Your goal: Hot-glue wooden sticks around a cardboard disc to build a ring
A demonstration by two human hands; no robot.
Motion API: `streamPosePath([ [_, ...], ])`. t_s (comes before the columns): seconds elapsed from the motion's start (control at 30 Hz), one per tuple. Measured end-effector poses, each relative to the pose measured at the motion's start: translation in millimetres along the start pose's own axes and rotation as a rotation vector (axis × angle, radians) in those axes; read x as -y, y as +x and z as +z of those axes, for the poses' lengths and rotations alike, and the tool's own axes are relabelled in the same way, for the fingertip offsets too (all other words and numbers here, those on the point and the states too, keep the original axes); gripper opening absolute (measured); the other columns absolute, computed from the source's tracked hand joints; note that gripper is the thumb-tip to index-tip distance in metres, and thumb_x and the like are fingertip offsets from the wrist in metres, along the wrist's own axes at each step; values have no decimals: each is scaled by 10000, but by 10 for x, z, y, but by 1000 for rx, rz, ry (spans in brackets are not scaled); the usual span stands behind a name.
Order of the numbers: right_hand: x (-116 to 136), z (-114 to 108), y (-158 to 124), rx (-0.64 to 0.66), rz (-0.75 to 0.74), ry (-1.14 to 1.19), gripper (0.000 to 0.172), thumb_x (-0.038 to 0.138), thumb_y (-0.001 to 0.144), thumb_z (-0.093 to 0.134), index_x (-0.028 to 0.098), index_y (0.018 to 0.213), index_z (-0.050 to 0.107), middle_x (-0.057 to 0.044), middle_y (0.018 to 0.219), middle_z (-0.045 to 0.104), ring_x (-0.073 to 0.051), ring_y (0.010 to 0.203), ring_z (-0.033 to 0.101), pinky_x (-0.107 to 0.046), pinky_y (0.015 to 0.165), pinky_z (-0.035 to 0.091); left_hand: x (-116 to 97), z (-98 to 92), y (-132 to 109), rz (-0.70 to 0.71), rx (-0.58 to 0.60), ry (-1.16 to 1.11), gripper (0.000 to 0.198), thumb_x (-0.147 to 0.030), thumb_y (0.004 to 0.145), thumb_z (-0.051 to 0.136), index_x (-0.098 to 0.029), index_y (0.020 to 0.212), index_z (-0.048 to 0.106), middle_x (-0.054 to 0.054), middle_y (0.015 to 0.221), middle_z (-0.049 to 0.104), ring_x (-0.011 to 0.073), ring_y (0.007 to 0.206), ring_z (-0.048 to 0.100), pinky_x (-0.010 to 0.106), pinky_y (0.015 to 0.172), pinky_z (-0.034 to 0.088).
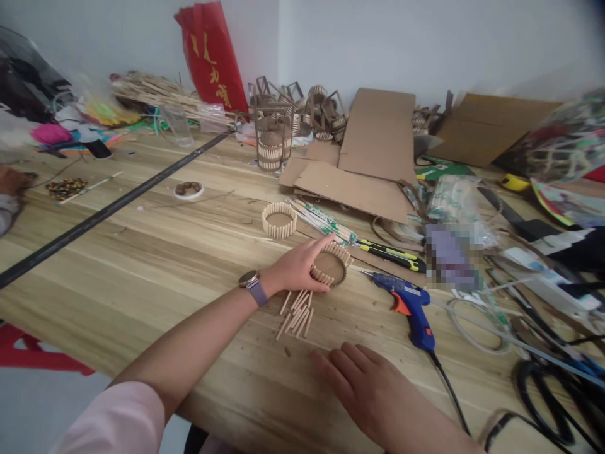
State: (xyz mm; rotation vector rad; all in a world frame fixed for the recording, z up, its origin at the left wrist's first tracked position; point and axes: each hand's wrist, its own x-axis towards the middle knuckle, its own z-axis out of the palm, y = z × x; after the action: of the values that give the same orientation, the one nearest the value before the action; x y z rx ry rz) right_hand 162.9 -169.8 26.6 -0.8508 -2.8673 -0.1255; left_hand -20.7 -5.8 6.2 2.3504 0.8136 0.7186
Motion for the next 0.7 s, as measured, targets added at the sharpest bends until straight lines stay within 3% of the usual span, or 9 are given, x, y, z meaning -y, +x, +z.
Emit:
streamPosePath([
  [0.13,-127,-28,11,-71,117,142,306,42,854,430,160,1095,577,-52,804,651,-191,682,598,-304,610,475,1,-3,2,4,-1,-6,1094,-333,631,845,-205,1497,188,167,1510,345,326,1391,340,482,1146,301],
  [0.2,-269,-71,27,-136,281,330,256,67,869,402,182,1001,589,-50,817,641,-162,696,603,-265,611,481,-1,-6,7,-1,3,-14,1100,-347,624,849,-194,1495,194,177,1507,347,329,1391,338,482,1145,298],
  [0.3,-530,-120,98,-194,574,589,138,195,872,443,196,875,581,8,660,558,-129,567,531,-224,501,424,3,-6,16,-4,3,-34,1122,-371,605,857,-170,1492,200,198,1500,349,331,1386,345,485,1139,301],
  [0.4,-731,-108,214,-192,737,738,161,310,854,476,201,822,589,41,584,483,-119,511,458,-222,461,361,14,5,21,-10,1,-45,1138,-375,594,864,-166,1492,197,196,1500,352,336,1378,355,493,1129,311],
  [0.7,-813,54,344,-135,772,718,178,329,833,503,198,839,623,-10,678,640,-150,595,565,-243,522,396,29,22,26,3,-2,-49,1111,-365,619,843,-188,1499,188,172,1508,351,336,1377,358,494,1121,320],
])
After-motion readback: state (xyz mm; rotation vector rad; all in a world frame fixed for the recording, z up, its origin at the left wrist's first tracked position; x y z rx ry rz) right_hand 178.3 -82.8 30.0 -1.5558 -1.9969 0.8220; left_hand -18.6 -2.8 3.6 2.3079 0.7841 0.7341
